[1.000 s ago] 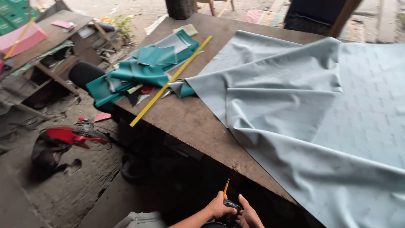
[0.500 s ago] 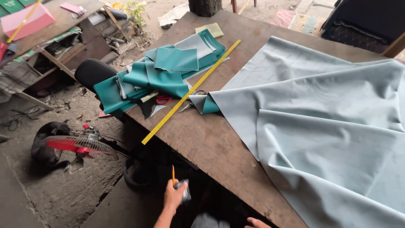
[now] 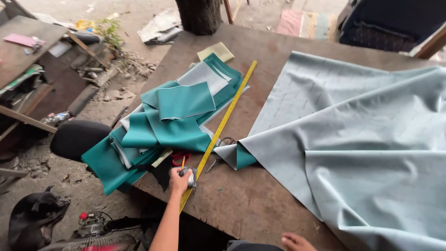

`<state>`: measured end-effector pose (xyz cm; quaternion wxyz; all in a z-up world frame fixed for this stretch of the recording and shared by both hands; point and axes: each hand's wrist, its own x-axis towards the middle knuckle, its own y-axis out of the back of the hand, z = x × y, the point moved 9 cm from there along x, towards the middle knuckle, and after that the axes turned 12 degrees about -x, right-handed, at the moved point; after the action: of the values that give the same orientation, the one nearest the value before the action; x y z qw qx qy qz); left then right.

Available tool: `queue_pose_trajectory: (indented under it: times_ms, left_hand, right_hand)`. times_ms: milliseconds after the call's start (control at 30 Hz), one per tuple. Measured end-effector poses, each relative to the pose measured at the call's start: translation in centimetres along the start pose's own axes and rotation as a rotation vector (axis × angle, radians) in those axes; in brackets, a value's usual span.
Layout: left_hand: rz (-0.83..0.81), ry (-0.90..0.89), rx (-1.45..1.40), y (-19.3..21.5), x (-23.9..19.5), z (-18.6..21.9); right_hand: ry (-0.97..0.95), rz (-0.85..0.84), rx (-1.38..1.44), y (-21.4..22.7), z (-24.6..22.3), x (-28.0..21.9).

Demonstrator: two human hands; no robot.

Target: The person measures a large piece of light blue fabric on a table using a yellow ruler and a pencil to mark lines. They then use a green tape measure to take additional measurements and mark the fabric. Finally, they use scissors to cut the fabric along the marked lines.

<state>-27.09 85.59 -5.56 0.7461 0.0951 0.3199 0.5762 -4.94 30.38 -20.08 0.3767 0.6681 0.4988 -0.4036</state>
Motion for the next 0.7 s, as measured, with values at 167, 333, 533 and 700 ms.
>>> queue_pose_trajectory:
  times_ms: [167,333,533,700]
  left_hand:
    - [-0.084,-0.178,0.288,-0.8,5.7,1.9]
    - [0.176,-0.481,0.532,-1.8,3.9,2.8]
    - [0.224,-1.003,0.406,-7.1,-6.1,9.4]
    - [-0.173,-0.925,0.49,-16.7,-7.9,6.6]
  right_hand:
    - [0.066,0.242,0.097,5.9,-5.5,-6.6]
    - [0.055,0.493,0.255,9.3,-7.6,-12.5]
    - [-0.012,0.709,-0.042,9.6,-18.5,-15.6]
    - [0.534,1.054,-0.665,9.1,-32.7,-7.1]
